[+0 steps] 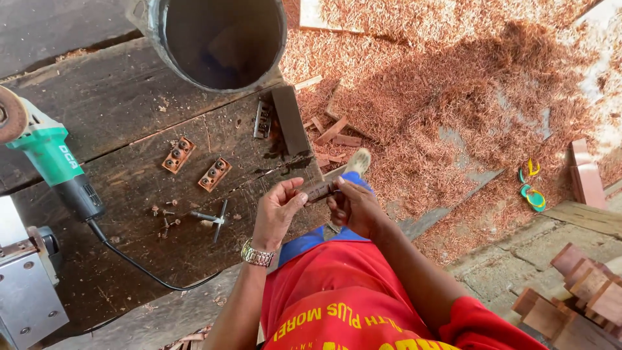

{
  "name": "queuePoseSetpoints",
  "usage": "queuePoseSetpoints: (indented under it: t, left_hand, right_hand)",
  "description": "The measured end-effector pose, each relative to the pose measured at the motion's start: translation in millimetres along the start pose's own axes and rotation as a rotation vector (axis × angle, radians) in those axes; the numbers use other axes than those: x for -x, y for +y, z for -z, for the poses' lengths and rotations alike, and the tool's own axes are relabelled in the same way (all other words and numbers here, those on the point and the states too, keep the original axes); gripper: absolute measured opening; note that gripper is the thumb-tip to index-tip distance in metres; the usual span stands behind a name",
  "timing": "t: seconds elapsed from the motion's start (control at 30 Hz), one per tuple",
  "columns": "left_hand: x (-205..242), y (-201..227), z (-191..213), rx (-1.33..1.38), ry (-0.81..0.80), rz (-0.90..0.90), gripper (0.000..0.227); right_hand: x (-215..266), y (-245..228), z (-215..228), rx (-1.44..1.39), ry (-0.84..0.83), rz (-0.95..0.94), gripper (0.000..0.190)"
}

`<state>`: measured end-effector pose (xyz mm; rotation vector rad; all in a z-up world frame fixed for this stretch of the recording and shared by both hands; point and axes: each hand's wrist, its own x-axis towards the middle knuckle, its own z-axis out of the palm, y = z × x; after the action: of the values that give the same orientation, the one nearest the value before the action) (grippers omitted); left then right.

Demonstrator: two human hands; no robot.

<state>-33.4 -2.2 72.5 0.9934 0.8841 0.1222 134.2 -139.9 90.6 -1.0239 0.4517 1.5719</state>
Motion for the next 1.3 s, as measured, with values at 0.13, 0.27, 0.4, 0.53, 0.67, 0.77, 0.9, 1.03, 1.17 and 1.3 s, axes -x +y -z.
queuePoseSetpoints:
  t: [0.13,0.27,0.4,0.53,0.67,0.77,0.9,1.03,1.17,1.3]
  left_hand:
    - [4.3,-7.9,-0.7,0.000,0.005,0.022,0.049]
    - [7.6,-6.2,-8.6,-0.105,0.046,0.047,0.043]
    - [8.7,-0.7,-21.9,-0.180,0.057,0.050,0.039]
    - [6.9,3.8,-33.6,-0.252,0.070,0.068,0.040]
    - [2.6,7.5,-48.2,-0.252,0.065,0.085,0.034]
    - [-1.4,10.5,-61.3,-0.265,0.075,0.117,0.029]
    - [-5.9,11.8,-72.5,-0.365,0.134,0.136,0.026]
    - [-10.2,1.0,-71.3,-0.540,0.135,0.002,0.028]
    - [-12.3,-8.2,-66.5,-0.537,0.133,-0.016,0.033]
    - [-13.3,-29.6,-55.0,-0.306,0.047,-0.027,0.030]
  right_hand:
    - [-10.4,15.9,28.2,0.134,0.023,0.096,0.028]
    - [-13.5,21.0,36.7,0.539,0.029,0.278,0.031]
    - [-1.7,7.1,20.8,0.954,0.137,0.329,0.055]
    - [2.0,2.5,26.2,1.043,0.149,0.361,0.077]
    - [7.8,-2.9,30.6,1.210,0.166,0.455,0.092]
    - [12.0,-7.3,31.5,1.255,0.154,0.535,0.092]
    - [23.1,-17.6,22.1,1.319,0.141,0.600,0.092]
    - [24.8,-17.3,26.7,1.367,0.151,0.623,0.095]
    - [27.1,-16.7,30.4,1.414,0.127,0.651,0.094]
    - [33.3,-15.5,28.4,1.399,0.076,0.666,0.094]
